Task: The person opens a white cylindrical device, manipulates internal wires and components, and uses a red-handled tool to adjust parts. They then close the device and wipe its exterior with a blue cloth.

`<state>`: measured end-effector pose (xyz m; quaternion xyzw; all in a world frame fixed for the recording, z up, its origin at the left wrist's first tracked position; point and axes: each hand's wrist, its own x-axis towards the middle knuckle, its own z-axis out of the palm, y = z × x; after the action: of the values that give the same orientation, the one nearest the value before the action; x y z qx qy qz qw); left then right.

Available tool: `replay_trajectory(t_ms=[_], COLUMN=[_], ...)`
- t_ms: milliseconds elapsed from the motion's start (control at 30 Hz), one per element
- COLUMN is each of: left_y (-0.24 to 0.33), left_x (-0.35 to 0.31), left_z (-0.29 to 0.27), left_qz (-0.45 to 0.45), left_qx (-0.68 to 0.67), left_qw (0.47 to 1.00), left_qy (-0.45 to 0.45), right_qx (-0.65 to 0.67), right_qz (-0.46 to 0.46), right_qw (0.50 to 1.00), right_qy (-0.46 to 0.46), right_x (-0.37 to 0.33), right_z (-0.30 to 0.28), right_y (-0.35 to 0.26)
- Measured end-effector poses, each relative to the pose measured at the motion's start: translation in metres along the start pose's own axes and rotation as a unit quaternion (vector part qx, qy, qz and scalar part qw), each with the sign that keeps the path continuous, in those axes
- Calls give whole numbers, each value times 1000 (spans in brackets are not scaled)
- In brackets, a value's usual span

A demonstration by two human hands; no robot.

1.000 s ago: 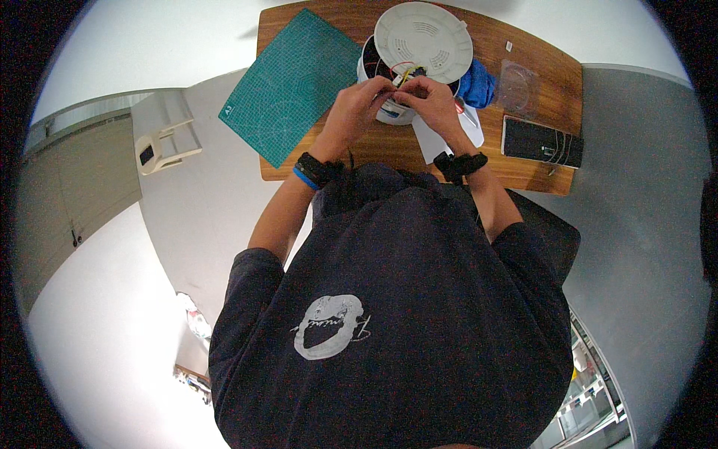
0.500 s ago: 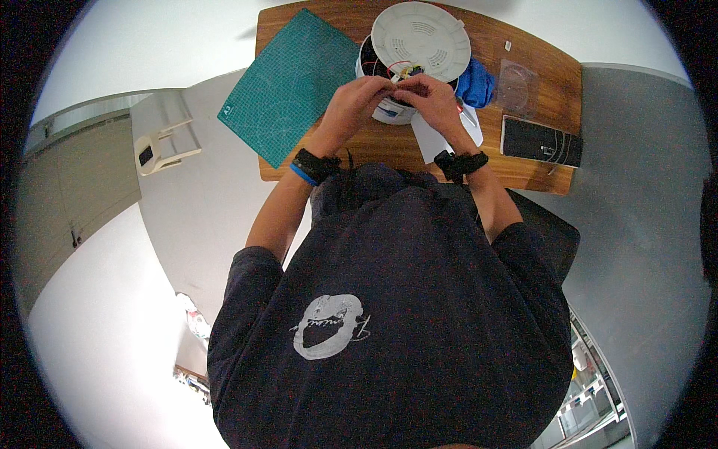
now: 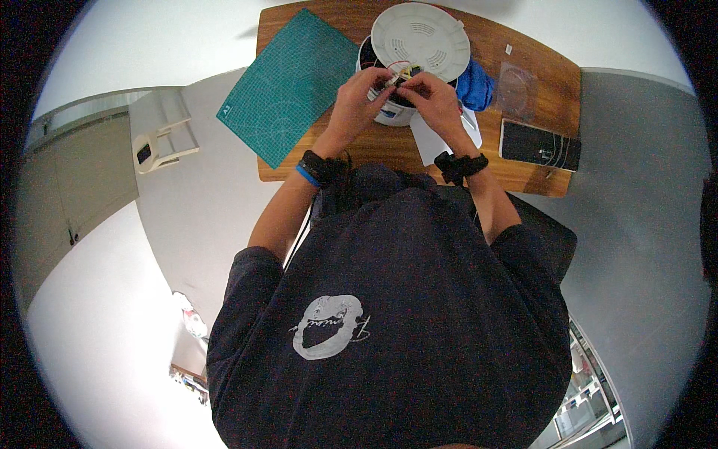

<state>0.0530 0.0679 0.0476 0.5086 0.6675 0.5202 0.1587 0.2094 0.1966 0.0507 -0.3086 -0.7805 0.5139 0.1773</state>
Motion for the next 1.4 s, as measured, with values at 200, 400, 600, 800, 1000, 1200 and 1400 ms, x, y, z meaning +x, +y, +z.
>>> replay_trajectory(t_ms=[200,400,600,800,1000,1200,1400], left_y=[-13,-13,-8,-6,1,-6,-11], left_x=[4,3,2,2,2,6,3], left_z=[5,9,8,7,10,12,18], left_qz=[-22,-8,-37,-62,-88,-103,-54], left_qx=[34,61,83,84,60,23,-2], left_qw=[999,998,996,994,993,989,995], left_qy=[-15,-7,-14,-42,-47,-100,-88], right_qx=[70,164,147,7,-87,-171,-155], right_qz=[12,23,-8,-15,-64,-146,-202], right_qw=[996,980,976,989,991,970,966], right_qy=[60,108,161,150,82,88,33], right_x=[10,29,45,43,18,11,11], right_z=[-7,-41,-76,-75,-31,-21,-22], right_y=[2,0,-20,-20,2,-9,-10])
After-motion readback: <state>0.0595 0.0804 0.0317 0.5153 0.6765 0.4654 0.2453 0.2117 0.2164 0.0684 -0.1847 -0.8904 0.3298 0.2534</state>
